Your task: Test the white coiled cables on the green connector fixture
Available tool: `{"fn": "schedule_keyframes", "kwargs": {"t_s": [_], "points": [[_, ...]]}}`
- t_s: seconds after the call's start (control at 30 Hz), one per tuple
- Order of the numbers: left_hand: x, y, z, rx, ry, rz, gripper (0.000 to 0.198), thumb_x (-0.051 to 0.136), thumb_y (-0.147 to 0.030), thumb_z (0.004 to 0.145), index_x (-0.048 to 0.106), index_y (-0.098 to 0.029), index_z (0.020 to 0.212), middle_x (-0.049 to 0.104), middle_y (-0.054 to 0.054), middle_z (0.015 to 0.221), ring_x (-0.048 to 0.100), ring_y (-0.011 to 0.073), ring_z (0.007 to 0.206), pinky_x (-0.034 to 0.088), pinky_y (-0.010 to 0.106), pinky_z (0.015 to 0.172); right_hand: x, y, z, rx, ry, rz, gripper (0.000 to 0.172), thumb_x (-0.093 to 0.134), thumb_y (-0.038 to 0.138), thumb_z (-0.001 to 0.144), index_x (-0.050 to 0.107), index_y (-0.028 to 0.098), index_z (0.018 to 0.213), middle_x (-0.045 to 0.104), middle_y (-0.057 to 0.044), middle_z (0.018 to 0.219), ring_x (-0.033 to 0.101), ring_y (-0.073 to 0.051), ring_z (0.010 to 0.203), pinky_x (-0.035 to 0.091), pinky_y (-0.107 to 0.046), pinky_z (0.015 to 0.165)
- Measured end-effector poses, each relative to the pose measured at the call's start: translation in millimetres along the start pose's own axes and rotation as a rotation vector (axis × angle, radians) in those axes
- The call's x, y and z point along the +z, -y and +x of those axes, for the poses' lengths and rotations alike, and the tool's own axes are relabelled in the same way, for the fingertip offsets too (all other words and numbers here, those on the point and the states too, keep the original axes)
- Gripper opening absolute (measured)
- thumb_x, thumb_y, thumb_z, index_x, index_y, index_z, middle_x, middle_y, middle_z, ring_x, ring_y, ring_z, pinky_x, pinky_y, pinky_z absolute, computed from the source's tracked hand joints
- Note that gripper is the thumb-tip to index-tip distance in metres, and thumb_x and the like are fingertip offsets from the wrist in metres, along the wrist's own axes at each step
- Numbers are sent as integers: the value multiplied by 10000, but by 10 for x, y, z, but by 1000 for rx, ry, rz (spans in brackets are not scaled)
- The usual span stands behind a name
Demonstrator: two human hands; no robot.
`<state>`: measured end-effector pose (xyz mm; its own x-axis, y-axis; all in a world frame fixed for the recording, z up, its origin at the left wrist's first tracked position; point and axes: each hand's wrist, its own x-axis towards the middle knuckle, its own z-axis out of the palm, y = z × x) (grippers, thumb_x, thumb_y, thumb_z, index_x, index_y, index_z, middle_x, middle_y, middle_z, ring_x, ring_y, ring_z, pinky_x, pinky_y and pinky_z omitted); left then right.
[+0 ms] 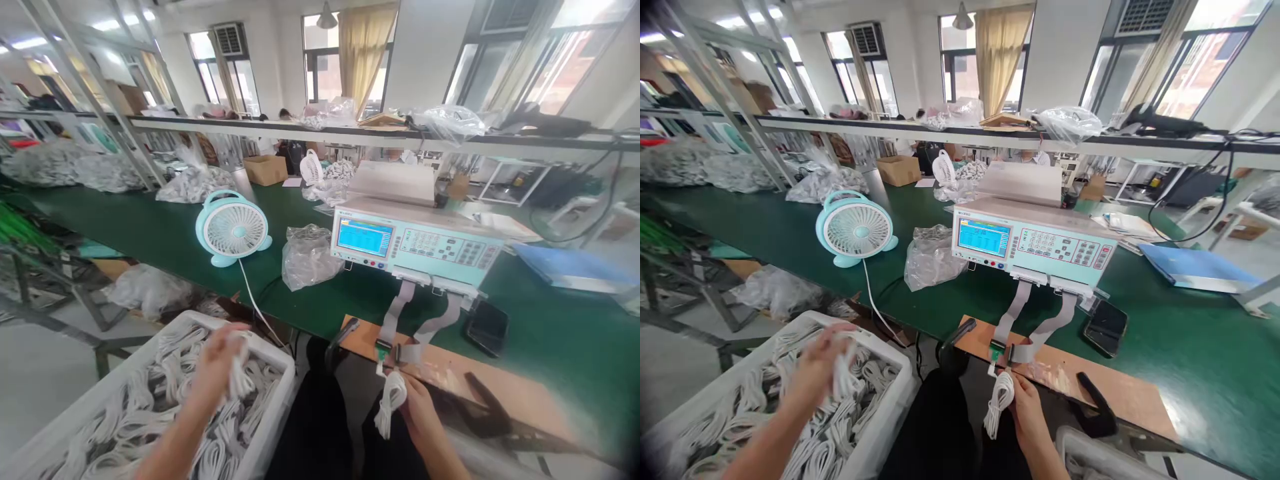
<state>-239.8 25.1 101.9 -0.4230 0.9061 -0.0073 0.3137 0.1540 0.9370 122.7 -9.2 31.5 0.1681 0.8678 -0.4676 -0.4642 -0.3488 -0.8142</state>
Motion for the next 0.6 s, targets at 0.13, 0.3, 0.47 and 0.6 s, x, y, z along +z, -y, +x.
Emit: {"fn": "schedule_keyframes", "kwargs": {"t_s": [0.13, 0.3, 0.47, 0.6], "points": [[1153, -187, -680, 7, 510, -111, 340, 559, -501, 678, 634, -170, 642, 553, 28, 745, 502, 139, 611, 371, 205, 461, 7, -32, 1, -8, 9, 14, 353, 738, 407, 611, 697, 132, 828, 689, -44, 706, 579, -140, 585, 432, -211, 522], [2203, -139, -972, -70, 630, -208, 453, 463, -535, 745, 608, -136, 586, 480, 8, 522, 447, 127, 529, 342, 226, 490, -14, -68, 57, -41, 65, 23, 294, 702, 414, 655, 677, 156, 795, 657, -3, 625, 551, -134, 559, 415, -223, 540], [2348, -168, -1022, -166, 577, -303, 397, 575, -496, 678, 523, -141, 507, 426, -28, 459, 370, 84, 452, 272, 204, 433, 54, -106, 63, -177, 18, -28, 293, 700, 428, 630, 634, 145, 670, 583, 18, 542, 495, -126, 528, 376, -229, 527], [2246, -207, -1195, -325, 628, -379, 363, 614, -474, 663, 499, -151, 545, 408, -54, 436, 346, 59, 384, 253, 187, 392, 13, -56, -71, -204, 77, -128, 319, 653, 463, 657, 577, 154, 625, 516, 38, 521, 422, -100, 491, 324, -220, 490]]}}
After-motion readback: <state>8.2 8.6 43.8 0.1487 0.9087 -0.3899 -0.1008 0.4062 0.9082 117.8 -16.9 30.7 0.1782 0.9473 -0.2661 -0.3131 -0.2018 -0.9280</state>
